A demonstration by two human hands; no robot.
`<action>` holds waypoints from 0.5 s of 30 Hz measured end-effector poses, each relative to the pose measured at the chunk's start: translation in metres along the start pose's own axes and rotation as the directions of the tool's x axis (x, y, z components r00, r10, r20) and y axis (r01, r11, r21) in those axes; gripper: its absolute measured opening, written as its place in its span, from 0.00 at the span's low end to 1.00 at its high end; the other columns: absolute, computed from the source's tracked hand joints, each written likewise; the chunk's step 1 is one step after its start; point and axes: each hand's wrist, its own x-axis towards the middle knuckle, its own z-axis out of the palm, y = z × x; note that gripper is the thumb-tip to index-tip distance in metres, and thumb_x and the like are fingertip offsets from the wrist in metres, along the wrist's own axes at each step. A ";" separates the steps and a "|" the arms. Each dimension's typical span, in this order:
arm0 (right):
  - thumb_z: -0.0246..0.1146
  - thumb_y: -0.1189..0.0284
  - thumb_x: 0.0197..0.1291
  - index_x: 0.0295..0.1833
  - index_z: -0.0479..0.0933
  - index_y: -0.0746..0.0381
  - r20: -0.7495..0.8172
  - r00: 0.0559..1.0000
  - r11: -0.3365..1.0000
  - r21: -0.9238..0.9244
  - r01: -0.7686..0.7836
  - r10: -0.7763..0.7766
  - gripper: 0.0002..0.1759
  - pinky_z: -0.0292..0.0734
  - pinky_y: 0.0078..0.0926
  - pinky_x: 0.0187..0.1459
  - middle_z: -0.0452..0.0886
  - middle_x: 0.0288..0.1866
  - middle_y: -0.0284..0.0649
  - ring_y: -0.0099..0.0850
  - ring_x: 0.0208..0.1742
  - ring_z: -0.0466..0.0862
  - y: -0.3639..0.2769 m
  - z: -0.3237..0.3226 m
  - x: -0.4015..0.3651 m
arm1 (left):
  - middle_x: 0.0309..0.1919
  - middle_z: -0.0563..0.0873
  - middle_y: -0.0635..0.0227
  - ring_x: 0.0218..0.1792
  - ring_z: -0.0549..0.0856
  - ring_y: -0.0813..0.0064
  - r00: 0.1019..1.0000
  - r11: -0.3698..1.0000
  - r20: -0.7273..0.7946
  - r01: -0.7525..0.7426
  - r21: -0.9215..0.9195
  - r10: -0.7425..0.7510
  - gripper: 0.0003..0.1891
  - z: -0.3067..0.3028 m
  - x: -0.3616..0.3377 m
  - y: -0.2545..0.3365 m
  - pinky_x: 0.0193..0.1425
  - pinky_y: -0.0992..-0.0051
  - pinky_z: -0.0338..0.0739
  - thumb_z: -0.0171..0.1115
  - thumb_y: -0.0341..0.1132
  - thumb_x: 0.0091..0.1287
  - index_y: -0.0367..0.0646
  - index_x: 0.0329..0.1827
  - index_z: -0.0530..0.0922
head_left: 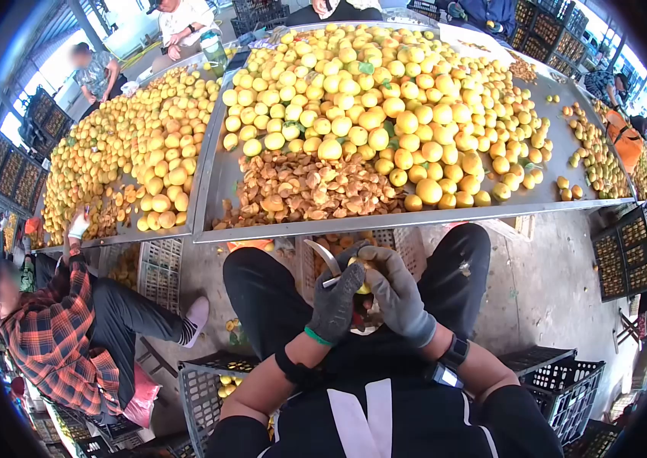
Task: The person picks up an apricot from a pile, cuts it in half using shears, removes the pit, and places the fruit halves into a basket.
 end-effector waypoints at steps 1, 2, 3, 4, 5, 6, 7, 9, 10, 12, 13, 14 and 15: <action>0.50 0.66 0.73 0.58 0.67 0.64 -0.053 0.999 1.000 -0.001 -0.010 0.009 0.16 0.71 0.13 0.41 0.74 0.47 0.33 0.16 0.42 0.73 -0.001 0.003 0.001 | 0.48 0.81 0.69 0.44 0.81 0.82 0.997 0.997 -0.032 -0.076 0.026 0.077 0.20 0.003 0.000 -0.003 0.43 0.82 0.78 0.60 0.37 0.69 0.39 0.62 0.73; 0.50 0.66 0.73 0.58 0.67 0.64 -0.052 0.999 1.000 -0.002 -0.008 0.007 0.16 0.71 0.13 0.41 0.74 0.47 0.33 0.16 0.42 0.73 0.003 0.006 0.003 | 0.48 0.81 0.69 0.44 0.81 0.82 0.996 0.997 -0.031 -0.078 0.026 0.079 0.20 0.006 0.001 -0.005 0.43 0.82 0.78 0.60 0.37 0.69 0.39 0.62 0.73; 0.49 0.68 0.73 0.55 0.68 0.64 -0.124 0.991 0.999 -0.001 0.053 -0.053 0.13 0.71 0.13 0.42 0.74 0.45 0.33 0.17 0.43 0.73 0.010 0.009 0.006 | 0.50 0.81 0.67 0.47 0.80 0.81 0.989 0.989 -0.048 -0.137 0.050 0.139 0.20 0.009 0.002 -0.008 0.49 0.80 0.77 0.61 0.34 0.69 0.38 0.62 0.73; 0.49 0.70 0.73 0.52 0.69 0.63 -0.193 0.975 0.993 -0.003 0.114 -0.113 0.10 0.71 0.14 0.43 0.74 0.42 0.33 0.18 0.44 0.74 0.014 0.011 0.009 | 0.52 0.81 0.65 0.51 0.79 0.80 0.978 0.978 -0.064 -0.196 0.076 0.201 0.20 0.011 0.003 -0.010 0.54 0.79 0.76 0.61 0.31 0.68 0.37 0.62 0.73; 0.49 0.70 0.73 0.52 0.69 0.63 -0.189 0.975 0.993 0.000 0.115 -0.113 0.10 0.71 0.14 0.43 0.74 0.42 0.33 0.18 0.44 0.74 0.013 0.011 0.011 | 0.52 0.81 0.65 0.51 0.79 0.80 0.977 0.977 -0.067 -0.199 0.079 0.204 0.20 0.011 0.002 -0.013 0.54 0.79 0.76 0.61 0.31 0.68 0.37 0.62 0.73; 0.49 0.69 0.73 0.49 0.70 0.62 -0.199 0.971 0.987 0.062 0.150 -0.135 0.09 0.70 0.15 0.45 0.74 0.41 0.32 0.19 0.44 0.74 0.012 0.012 0.015 | 0.53 0.81 0.65 0.52 0.79 0.79 0.969 0.959 -0.094 -0.209 0.193 0.230 0.20 0.010 -0.001 -0.017 0.55 0.78 0.75 0.61 0.30 0.67 0.37 0.62 0.73; 0.48 0.69 0.74 0.46 0.70 0.61 -0.210 0.965 0.975 0.123 0.186 -0.158 0.09 0.70 0.16 0.47 0.74 0.39 0.31 0.19 0.44 0.74 0.011 0.012 0.018 | 0.53 0.81 0.64 0.52 0.79 0.78 0.959 0.928 -0.116 -0.213 0.304 0.258 0.21 0.011 -0.001 -0.017 0.57 0.77 0.75 0.61 0.28 0.66 0.36 0.62 0.73; 0.49 0.68 0.74 0.46 0.71 0.61 -0.194 0.976 0.963 0.225 0.145 -0.102 0.09 0.71 0.16 0.48 0.74 0.39 0.31 0.19 0.45 0.75 0.013 0.010 0.019 | 0.54 0.80 0.63 0.53 0.78 0.78 0.939 0.899 -0.062 -0.303 0.316 0.339 0.22 0.012 0.000 -0.013 0.59 0.76 0.73 0.61 0.26 0.65 0.35 0.63 0.72; 0.49 0.67 0.74 0.46 0.71 0.61 -0.172 0.984 0.942 0.322 0.096 -0.042 0.10 0.72 0.17 0.49 0.75 0.38 0.32 0.20 0.45 0.76 0.015 0.009 0.020 | 0.54 0.80 0.63 0.52 0.78 0.79 0.949 0.916 -0.079 -0.269 0.296 0.304 0.22 0.012 0.000 -0.013 0.56 0.77 0.75 0.62 0.27 0.65 0.36 0.63 0.72; 0.49 0.66 0.73 0.46 0.72 0.61 -0.206 0.968 0.885 0.465 -0.029 0.140 0.10 0.73 0.19 0.50 0.75 0.38 0.33 0.22 0.46 0.77 0.019 0.006 0.023 | 0.55 0.80 0.63 0.50 0.79 0.80 0.959 0.932 -0.095 -0.233 0.277 0.268 0.22 0.011 0.001 -0.013 0.52 0.79 0.77 0.62 0.27 0.65 0.36 0.62 0.72; 0.49 0.66 0.73 0.46 0.72 0.61 -0.212 0.923 0.788 0.600 -0.135 0.320 0.11 0.74 0.21 0.52 0.76 0.39 0.34 0.24 0.46 0.78 0.023 0.004 0.025 | 0.53 0.81 0.64 0.45 0.80 0.82 0.975 0.949 -0.099 -0.169 0.265 0.201 0.22 0.010 0.002 -0.014 0.44 0.81 0.78 0.62 0.27 0.65 0.37 0.63 0.72; 0.49 0.66 0.73 0.46 0.72 0.61 -0.215 0.922 0.787 0.602 -0.134 0.322 0.11 0.74 0.21 0.52 0.76 0.39 0.34 0.24 0.46 0.78 0.037 -0.002 0.024 | 0.51 0.81 0.66 0.39 0.81 0.84 0.986 0.962 -0.102 -0.102 0.253 0.132 0.22 0.008 0.003 -0.015 0.37 0.84 0.79 0.61 0.27 0.65 0.38 0.64 0.72; 0.48 0.66 0.73 0.47 0.72 0.62 -0.199 0.959 0.853 0.518 -0.070 0.200 0.12 0.75 0.23 0.52 0.77 0.41 0.36 0.27 0.48 0.79 0.058 -0.012 0.020 | 0.51 0.81 0.66 0.39 0.81 0.84 0.987 0.962 -0.101 -0.098 0.254 0.127 0.22 0.005 0.002 -0.015 0.37 0.84 0.79 0.61 0.27 0.65 0.38 0.64 0.72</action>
